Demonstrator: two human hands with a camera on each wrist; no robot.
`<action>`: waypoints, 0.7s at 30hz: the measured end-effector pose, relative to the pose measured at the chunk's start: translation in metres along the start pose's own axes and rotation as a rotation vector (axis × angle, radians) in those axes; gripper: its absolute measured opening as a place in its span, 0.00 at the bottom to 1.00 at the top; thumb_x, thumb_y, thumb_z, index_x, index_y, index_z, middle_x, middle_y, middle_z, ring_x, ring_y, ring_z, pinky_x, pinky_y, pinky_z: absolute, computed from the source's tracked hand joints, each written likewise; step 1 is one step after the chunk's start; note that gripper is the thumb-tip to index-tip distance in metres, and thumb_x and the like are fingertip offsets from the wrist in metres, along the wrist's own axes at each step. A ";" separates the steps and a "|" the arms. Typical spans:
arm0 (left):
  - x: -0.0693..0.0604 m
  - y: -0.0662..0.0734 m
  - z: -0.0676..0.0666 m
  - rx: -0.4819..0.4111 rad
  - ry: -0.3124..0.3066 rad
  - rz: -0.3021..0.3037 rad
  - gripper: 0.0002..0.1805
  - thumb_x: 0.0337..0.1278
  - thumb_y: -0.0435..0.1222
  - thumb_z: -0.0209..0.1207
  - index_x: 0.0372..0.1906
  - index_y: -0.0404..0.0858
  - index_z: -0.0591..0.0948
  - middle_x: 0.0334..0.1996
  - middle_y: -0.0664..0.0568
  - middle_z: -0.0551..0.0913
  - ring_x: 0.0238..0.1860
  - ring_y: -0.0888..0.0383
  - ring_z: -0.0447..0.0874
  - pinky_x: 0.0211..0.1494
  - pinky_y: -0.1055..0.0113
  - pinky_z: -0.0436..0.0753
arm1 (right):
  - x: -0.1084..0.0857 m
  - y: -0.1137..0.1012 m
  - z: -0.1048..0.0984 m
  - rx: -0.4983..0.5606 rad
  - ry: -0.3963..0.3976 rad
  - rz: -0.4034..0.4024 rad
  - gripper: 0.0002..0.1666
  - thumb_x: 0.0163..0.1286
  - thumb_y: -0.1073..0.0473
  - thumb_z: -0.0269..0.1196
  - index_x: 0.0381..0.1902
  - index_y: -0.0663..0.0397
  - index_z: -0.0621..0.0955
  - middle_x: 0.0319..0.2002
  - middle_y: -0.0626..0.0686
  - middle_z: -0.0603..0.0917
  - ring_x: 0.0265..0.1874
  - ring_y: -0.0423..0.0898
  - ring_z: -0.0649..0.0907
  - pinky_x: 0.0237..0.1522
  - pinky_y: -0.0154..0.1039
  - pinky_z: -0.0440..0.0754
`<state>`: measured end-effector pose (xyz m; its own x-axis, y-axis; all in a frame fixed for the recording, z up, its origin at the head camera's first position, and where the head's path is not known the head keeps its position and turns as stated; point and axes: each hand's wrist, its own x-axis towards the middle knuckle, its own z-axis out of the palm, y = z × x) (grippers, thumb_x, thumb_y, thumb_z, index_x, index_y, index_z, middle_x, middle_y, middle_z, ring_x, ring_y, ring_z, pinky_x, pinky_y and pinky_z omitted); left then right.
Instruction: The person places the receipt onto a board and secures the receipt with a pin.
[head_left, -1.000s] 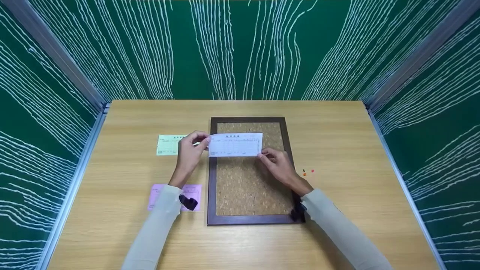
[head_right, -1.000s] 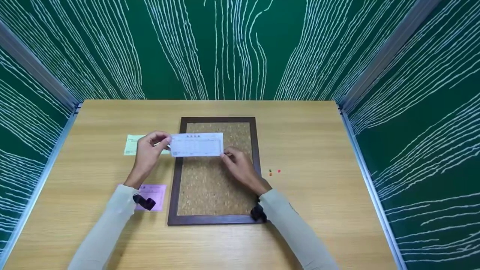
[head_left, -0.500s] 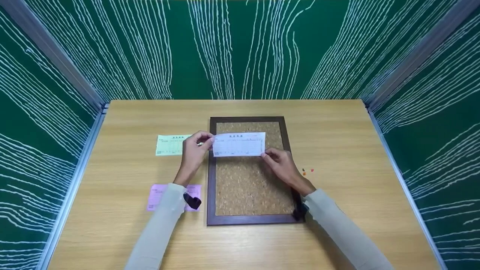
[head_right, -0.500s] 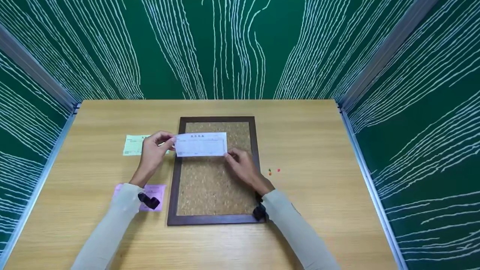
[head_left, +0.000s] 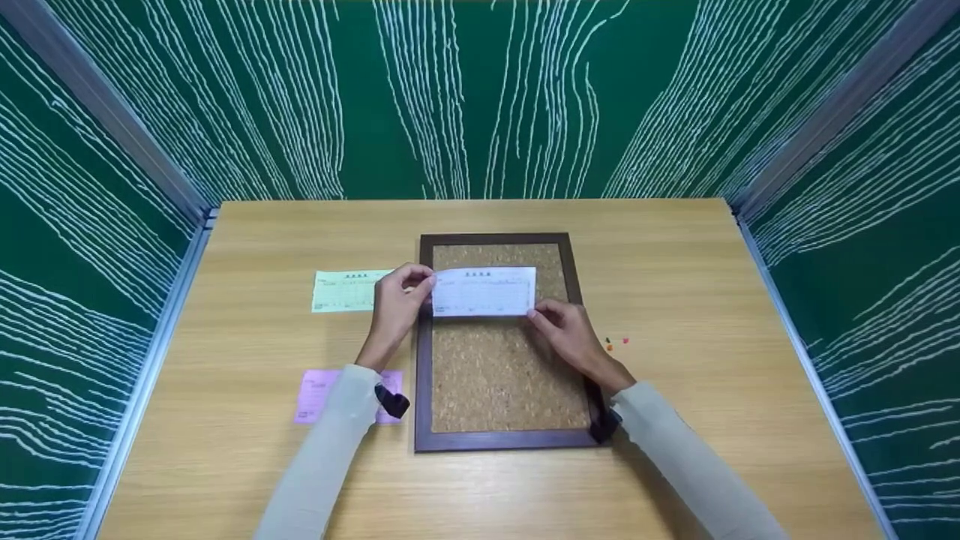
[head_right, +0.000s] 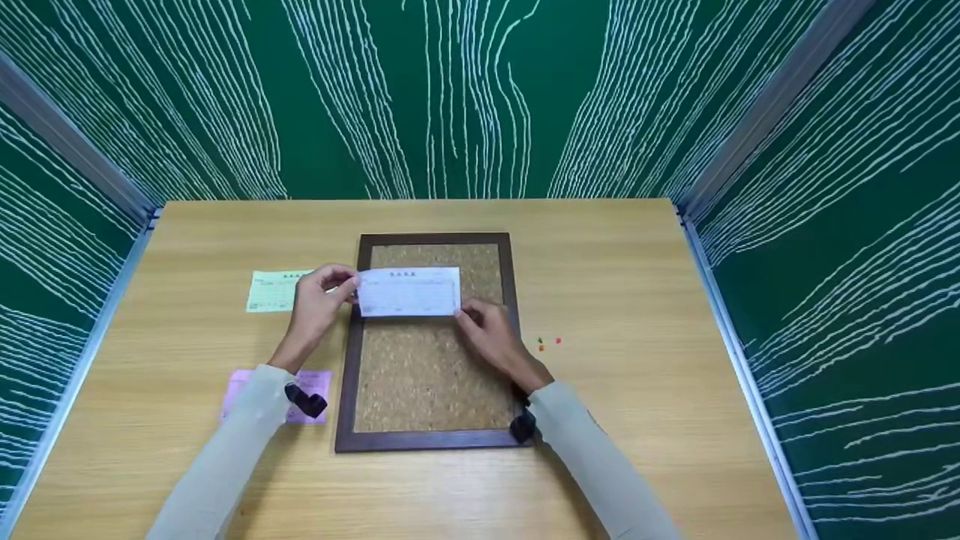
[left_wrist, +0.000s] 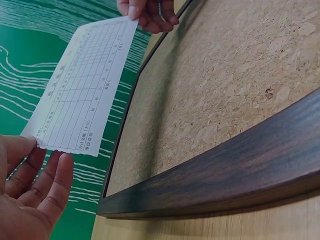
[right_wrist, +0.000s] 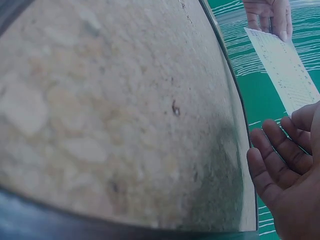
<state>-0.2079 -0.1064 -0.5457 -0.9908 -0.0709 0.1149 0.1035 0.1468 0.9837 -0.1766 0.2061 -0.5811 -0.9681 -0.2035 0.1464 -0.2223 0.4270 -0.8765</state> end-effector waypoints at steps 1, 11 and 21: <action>0.001 0.000 0.001 -0.008 -0.001 -0.006 0.02 0.71 0.24 0.67 0.43 0.30 0.89 0.38 0.45 0.90 0.36 0.58 0.86 0.36 0.65 0.90 | 0.000 0.001 0.000 -0.001 0.000 0.000 0.09 0.83 0.62 0.66 0.45 0.62 0.90 0.38 0.56 0.92 0.35 0.47 0.83 0.37 0.32 0.79; 0.008 -0.009 0.010 -0.007 -0.015 -0.036 0.03 0.72 0.25 0.66 0.44 0.28 0.88 0.37 0.45 0.88 0.33 0.59 0.84 0.35 0.66 0.89 | 0.001 0.008 -0.001 0.050 -0.014 0.036 0.10 0.83 0.63 0.65 0.44 0.64 0.90 0.39 0.57 0.92 0.37 0.51 0.85 0.37 0.30 0.81; 0.014 -0.014 0.019 0.005 -0.038 -0.049 0.04 0.73 0.25 0.65 0.45 0.26 0.87 0.36 0.45 0.88 0.33 0.60 0.84 0.34 0.70 0.87 | 0.002 0.010 -0.005 0.092 -0.009 0.125 0.12 0.84 0.59 0.65 0.46 0.63 0.89 0.37 0.61 0.90 0.30 0.51 0.83 0.25 0.31 0.78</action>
<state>-0.2252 -0.0902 -0.5603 -0.9973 -0.0405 0.0615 0.0548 0.1487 0.9874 -0.1818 0.2144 -0.5876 -0.9863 -0.1619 0.0301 -0.0885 0.3667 -0.9261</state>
